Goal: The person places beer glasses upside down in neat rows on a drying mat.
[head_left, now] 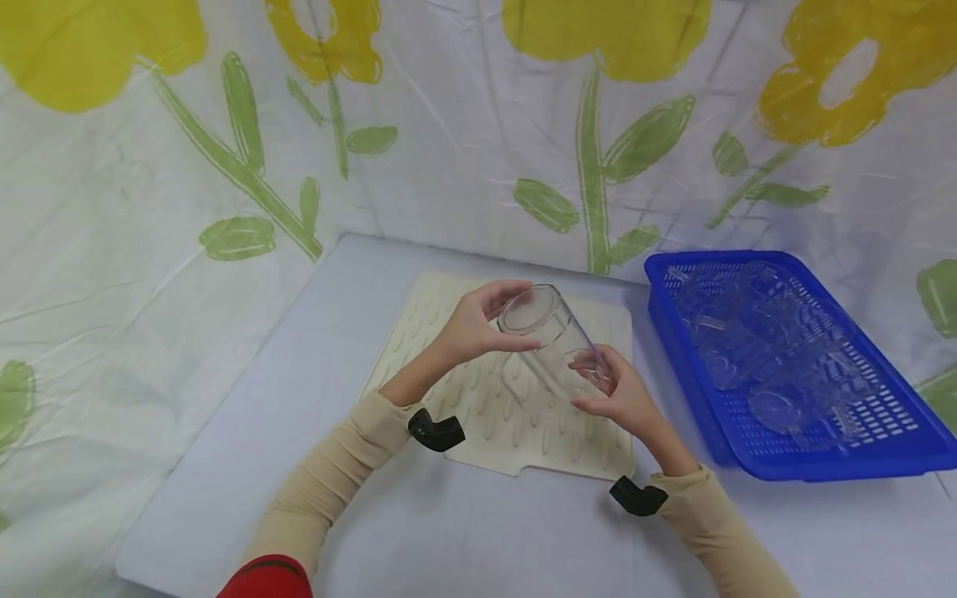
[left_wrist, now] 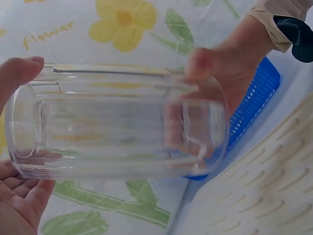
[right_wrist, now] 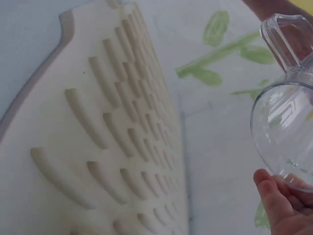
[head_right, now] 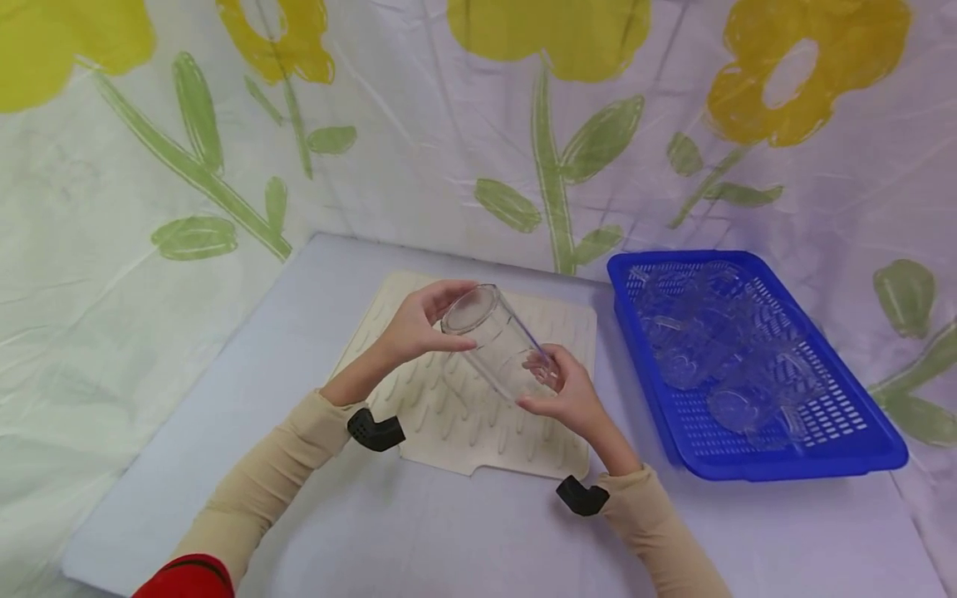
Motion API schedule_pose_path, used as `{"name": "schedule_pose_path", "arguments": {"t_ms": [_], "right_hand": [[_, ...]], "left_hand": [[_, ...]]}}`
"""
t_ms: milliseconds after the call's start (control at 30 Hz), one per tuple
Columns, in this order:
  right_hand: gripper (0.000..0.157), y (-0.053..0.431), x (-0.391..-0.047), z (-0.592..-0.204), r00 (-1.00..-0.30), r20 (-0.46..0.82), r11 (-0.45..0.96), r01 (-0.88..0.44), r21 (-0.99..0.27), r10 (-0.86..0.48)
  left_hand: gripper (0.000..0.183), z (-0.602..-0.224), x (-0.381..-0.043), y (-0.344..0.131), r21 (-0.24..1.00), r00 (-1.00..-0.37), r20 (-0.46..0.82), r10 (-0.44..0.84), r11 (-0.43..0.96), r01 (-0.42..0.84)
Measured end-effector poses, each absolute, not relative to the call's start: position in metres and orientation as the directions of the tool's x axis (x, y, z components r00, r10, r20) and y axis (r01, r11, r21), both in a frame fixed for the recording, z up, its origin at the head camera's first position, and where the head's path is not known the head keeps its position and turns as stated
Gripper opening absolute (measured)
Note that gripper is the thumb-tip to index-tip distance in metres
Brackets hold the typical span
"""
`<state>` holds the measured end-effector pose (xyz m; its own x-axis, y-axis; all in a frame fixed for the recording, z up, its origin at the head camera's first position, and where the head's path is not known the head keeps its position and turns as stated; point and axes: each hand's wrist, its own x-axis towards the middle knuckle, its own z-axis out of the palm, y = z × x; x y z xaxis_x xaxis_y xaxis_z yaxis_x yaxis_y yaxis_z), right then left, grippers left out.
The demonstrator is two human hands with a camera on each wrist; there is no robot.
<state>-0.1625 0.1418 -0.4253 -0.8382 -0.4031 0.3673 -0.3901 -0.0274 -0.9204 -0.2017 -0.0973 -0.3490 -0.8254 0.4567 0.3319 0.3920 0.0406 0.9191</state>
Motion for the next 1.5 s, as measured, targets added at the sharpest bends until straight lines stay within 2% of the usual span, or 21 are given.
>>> {"name": "schedule_pose_path", "arguments": {"t_ms": [100, 200, 367, 467, 700, 867, 1067, 1300, 1500], "right_hand": [[0.054, 0.134, -0.159, -0.417, -0.844, 0.374, 0.116, -0.447, -0.887, -0.385], [0.053, 0.126, -0.156, -0.407, -0.851, 0.37, 0.201, -0.463, -0.863, -0.372], [0.044, 0.117, -0.152, -0.401, -0.866, 0.364, 0.302, -0.469, -0.83, -0.344], [0.045, 0.112, -0.149, -0.4, -0.853, 0.394, 0.335, -0.503, -0.797, -0.343], [0.048, 0.107, -0.15, -0.406, -0.816, 0.47, 0.352, -0.572, -0.741, -0.338], [0.049, 0.113, -0.157, -0.424, -0.858, 0.384, 0.363, -0.498, -0.788, -0.342], [0.075, 0.128, -0.161, -0.438, -0.899, 0.282, 0.387, -0.404, -0.829, -0.334], [0.06, 0.14, -0.147, -0.424, -0.867, 0.275, 0.349, -0.431, -0.832, -0.416], [0.057, 0.149, -0.141, -0.422, -0.887, 0.25, 0.367, -0.398, -0.841, -0.388]], "left_hand": [[0.068, -0.344, -0.2, -0.093, 0.895, -0.8, 0.376, 0.467, 0.041, 0.444], [0.071, -0.34, -0.199, -0.089, 0.881, -0.783, 0.396, 0.48, 0.04, 0.471], [0.074, -0.338, -0.198, -0.086, 0.889, -0.782, 0.389, 0.487, 0.023, 0.456], [0.074, -0.34, -0.197, -0.087, 0.895, -0.784, 0.38, 0.492, 0.021, 0.446], [0.072, -0.344, -0.201, -0.09, 0.883, -0.764, 0.391, 0.514, 0.024, 0.468], [0.069, -0.347, -0.204, -0.095, 0.889, -0.78, 0.369, 0.506, 0.051, 0.454], [0.07, -0.348, -0.211, -0.106, 0.876, -0.792, 0.376, 0.482, 0.092, 0.473], [0.072, -0.345, -0.227, -0.126, 0.871, -0.818, 0.377, 0.434, 0.134, 0.473], [0.073, -0.343, -0.243, -0.145, 0.879, -0.865, 0.342, 0.368, 0.2, 0.432]]}}
